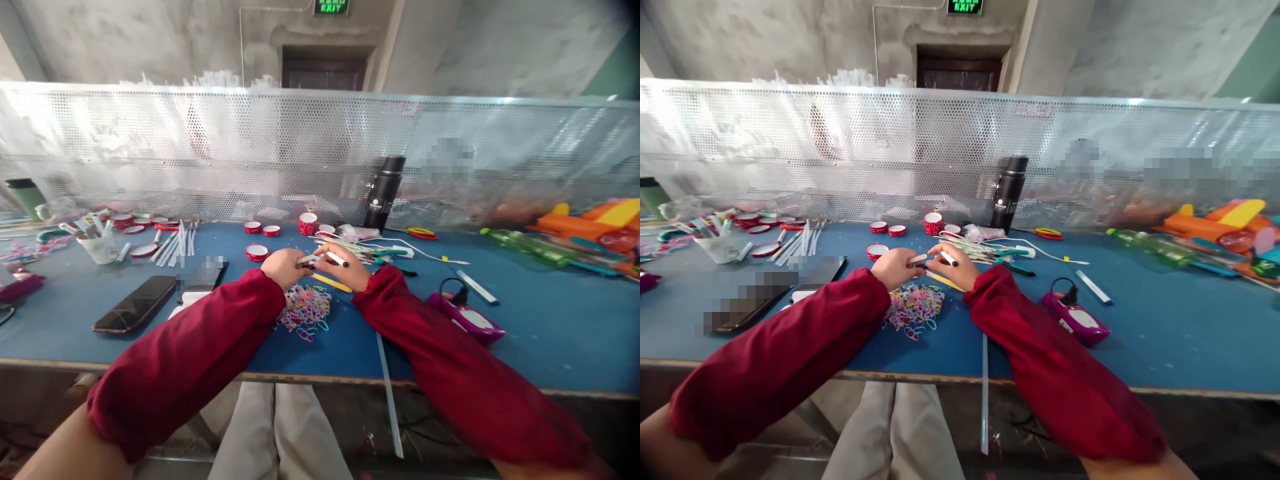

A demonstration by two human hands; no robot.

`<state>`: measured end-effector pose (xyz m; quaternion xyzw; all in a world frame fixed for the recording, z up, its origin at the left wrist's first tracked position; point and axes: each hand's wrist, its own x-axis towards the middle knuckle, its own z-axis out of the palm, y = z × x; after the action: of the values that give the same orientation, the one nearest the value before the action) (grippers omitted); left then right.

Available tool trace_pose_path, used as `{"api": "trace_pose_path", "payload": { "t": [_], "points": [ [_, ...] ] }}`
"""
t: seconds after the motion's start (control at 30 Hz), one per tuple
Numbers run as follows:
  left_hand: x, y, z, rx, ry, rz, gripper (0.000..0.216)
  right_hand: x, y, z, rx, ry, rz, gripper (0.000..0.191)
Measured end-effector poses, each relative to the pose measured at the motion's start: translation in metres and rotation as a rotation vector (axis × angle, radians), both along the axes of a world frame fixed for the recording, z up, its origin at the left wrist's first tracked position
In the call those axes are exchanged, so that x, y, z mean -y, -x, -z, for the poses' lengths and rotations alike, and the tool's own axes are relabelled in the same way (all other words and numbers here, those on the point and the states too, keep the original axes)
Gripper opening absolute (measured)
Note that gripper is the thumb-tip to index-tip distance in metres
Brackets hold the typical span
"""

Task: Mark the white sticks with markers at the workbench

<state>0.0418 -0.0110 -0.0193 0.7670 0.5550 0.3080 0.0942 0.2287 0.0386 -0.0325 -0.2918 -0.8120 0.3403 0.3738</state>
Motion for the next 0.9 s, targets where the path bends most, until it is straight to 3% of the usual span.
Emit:
{"api": "trace_pose_path", "payload": {
  "t": [0.2, 0.3, 0.4, 0.53, 0.67, 0.83, 0.9],
  "points": [
    [0.001, 0.001, 0.001, -0.003, -0.035, 0.010, 0.021, -0.001, -0.002, 0.000, -0.017, -0.022, -0.004, 0.034],
    [-0.001, 0.003, 0.003, 0.096, -0.089, -0.062, 0.029, -0.011, -0.009, 0.003, 0.024, -0.115, 0.101, 0.032],
    [-0.004, 0.003, 0.004, 0.260, -0.097, -0.139, 0.018, -0.020, -0.016, 0.009, 0.097, -0.180, 0.234, 0.032],
    [-0.009, -0.002, 0.007, 0.580, 0.110, -0.043, 0.012, -0.022, -0.016, 0.010, 0.166, -0.167, 0.269, 0.031],
    [-0.009, -0.008, 0.006, 0.859, 0.334, 0.088, 0.014, -0.011, -0.012, 0.001, 0.015, -0.265, 0.295, 0.025],
    [-0.002, -0.008, 0.005, 0.956, 0.512, 0.181, 0.001, 0.005, -0.001, -0.006, -0.192, -0.230, 0.156, 0.029],
    [-0.001, -0.007, 0.005, 0.955, 0.560, 0.226, 0.009, 0.009, 0.004, -0.005, -0.213, -0.252, 0.106, 0.032]
  ]
}}
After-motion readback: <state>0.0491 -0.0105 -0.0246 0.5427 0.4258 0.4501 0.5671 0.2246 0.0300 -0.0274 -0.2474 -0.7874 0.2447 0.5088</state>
